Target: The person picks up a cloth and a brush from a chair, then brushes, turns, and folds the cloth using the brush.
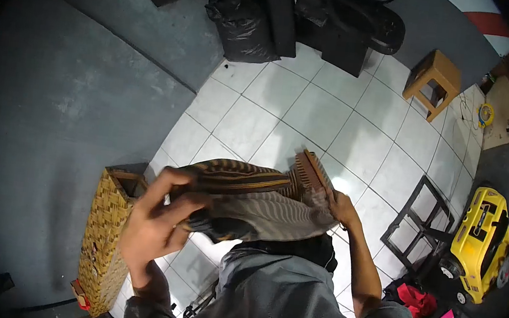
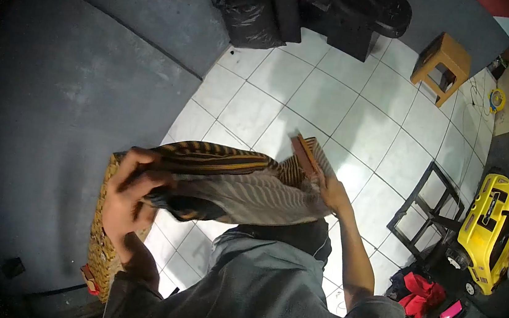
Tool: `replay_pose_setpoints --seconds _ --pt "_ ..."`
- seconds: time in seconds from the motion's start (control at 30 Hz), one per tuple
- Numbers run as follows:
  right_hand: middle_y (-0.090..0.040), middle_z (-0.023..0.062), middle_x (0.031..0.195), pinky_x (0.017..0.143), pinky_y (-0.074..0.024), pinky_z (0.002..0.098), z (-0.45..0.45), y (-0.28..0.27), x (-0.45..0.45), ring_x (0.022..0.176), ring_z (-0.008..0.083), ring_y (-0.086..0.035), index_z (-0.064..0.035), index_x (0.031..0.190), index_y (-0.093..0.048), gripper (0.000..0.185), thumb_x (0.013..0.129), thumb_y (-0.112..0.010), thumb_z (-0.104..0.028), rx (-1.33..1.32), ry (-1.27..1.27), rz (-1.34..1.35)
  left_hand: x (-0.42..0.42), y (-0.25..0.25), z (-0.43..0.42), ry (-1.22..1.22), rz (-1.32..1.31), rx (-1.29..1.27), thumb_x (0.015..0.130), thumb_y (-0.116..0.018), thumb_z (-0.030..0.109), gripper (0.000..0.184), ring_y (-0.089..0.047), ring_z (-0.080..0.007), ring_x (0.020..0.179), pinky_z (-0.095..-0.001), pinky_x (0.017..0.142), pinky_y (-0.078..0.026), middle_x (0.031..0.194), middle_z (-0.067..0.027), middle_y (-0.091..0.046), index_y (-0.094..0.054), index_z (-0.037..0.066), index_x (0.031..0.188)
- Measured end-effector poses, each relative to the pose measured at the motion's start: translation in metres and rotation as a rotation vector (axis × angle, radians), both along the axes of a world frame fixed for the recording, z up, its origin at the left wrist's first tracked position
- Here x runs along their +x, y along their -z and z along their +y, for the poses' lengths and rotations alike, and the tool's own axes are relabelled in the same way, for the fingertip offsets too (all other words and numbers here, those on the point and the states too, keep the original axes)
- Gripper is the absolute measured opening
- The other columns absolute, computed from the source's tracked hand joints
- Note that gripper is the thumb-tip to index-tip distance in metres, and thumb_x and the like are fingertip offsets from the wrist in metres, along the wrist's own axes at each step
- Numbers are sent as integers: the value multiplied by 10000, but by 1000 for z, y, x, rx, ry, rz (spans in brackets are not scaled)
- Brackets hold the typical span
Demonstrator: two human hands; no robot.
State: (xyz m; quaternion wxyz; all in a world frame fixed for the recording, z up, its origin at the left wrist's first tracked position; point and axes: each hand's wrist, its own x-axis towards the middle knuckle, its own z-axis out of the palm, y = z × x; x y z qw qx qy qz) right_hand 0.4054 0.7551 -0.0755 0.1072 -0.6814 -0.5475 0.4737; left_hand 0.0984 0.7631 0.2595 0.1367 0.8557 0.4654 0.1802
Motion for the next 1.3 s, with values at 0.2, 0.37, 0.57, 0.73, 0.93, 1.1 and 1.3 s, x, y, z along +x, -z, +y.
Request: replay_pose_setpoints --seconds 0.2,0.37,0.57,0.73,0.93,1.1,1.3 --pt "-526 101 728 616 -420 305 -2 -140 -75 675 185 -530 -3 978 -514 310 929 -385 -282 456 -257 708 20 -19 21 15 -48 380 602 -575 58 155 -530 -274 937 -351 741 -441 1029 -115 -564 -591 19 751" --pt "-612 167 841 617 -466 378 -18 21 -83 771 266 -616 -49 992 -560 269 868 -474 -273 255 -497 167 -17 -42 20 -69 -536 711 825 -502 230 235 -510 -206 832 -399 865 -374 804 -87 -521 -535 7 892" --pt "-638 174 839 745 -496 361 -35 118 -24 844 317 -620 -56 880 -643 339 741 -559 -353 -214 -351 -403 -30 -46 6 -482 -689 609 853 -442 197 243 -525 -191 762 -346 798 -414 809 -88 -521 -527 -14 937" --pt "-600 153 700 571 -451 381 2 32 -46 646 267 -594 5 836 -587 388 901 -406 -332 210 -175 125 -43 -20 4 -207 -473 -45 804 -474 84 160 -542 -201 695 -303 657 -450 816 -111 -558 -506 -48 890" --pt "-420 -36 607 453 -325 202 24 -115 -105 529 50 -395 -30 950 -605 351 942 -394 -310 -109 -420 1363 -18 -30 4 253 -419 -161 774 -577 69 142 -565 -273 650 -334 608 -460 725 -143 -548 -509 -41 834" --pt "-584 50 745 570 -425 274 33 -10 -108 644 122 -524 -43 1045 -566 363 876 -506 -359 -135 -742 440 -34 -54 1 270 -1092 -19 815 -599 130 188 -498 -151 655 -266 586 -493 781 -56 -429 -435 60 873" --pt "-641 154 875 763 -481 387 -35 149 -13 879 294 -610 -65 931 -638 341 810 -487 -346 -115 -456 -535 -83 -75 -7 -87 -1209 162 829 -592 136 226 -466 -103 739 -253 669 -496 851 -26 -394 -420 75 964"
